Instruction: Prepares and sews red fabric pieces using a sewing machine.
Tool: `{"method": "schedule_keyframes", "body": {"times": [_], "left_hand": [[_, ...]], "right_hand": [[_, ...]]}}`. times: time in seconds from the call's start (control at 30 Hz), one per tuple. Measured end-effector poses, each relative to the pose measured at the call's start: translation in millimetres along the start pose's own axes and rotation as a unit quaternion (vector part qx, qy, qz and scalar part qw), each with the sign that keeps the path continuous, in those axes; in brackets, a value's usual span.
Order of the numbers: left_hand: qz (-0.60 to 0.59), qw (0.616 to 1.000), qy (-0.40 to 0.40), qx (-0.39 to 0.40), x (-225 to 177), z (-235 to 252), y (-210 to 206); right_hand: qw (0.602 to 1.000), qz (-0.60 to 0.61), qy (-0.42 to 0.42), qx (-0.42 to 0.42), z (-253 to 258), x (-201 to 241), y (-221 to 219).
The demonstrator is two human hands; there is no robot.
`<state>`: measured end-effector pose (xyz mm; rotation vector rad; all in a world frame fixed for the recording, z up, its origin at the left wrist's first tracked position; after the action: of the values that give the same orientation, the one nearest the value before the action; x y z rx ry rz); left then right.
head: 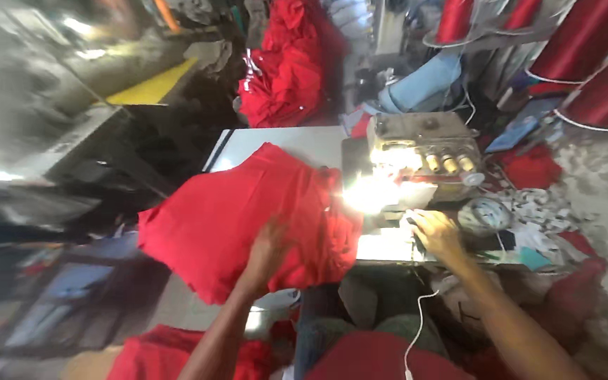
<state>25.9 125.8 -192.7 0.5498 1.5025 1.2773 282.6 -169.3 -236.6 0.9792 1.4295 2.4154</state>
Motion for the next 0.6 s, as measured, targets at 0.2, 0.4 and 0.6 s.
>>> {"method": "schedule_keyframes", "body": {"times": [0.2, 0.4, 0.6], "left_hand": [[0.085, 0.976, 0.194, -0.055, 48, 104, -15], [0.001, 0.993, 0.109, -0.045, 19, 140, -34], [-0.346, 0.896, 0.152, -0.235, 41, 30, 52]], "right_hand": [[0.957, 0.113, -0.17, 0.204, 49, 91, -53], [0.946, 0.195, -0.142, 0.218, 49, 115, -77], [0.885, 0.288, -0.021, 0.365, -15, 117, -6]]}}
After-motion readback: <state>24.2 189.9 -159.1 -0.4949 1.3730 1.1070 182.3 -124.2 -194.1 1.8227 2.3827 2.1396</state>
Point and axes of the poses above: each hand's wrist, its own z-axis towards the middle knuckle, its own y-axis out of the back of the hand, x = y × z, the point moved 4 cm from there along z, towards the middle knuckle, and after that the axes turned 9 degrees about z, right-handed, at the moved point
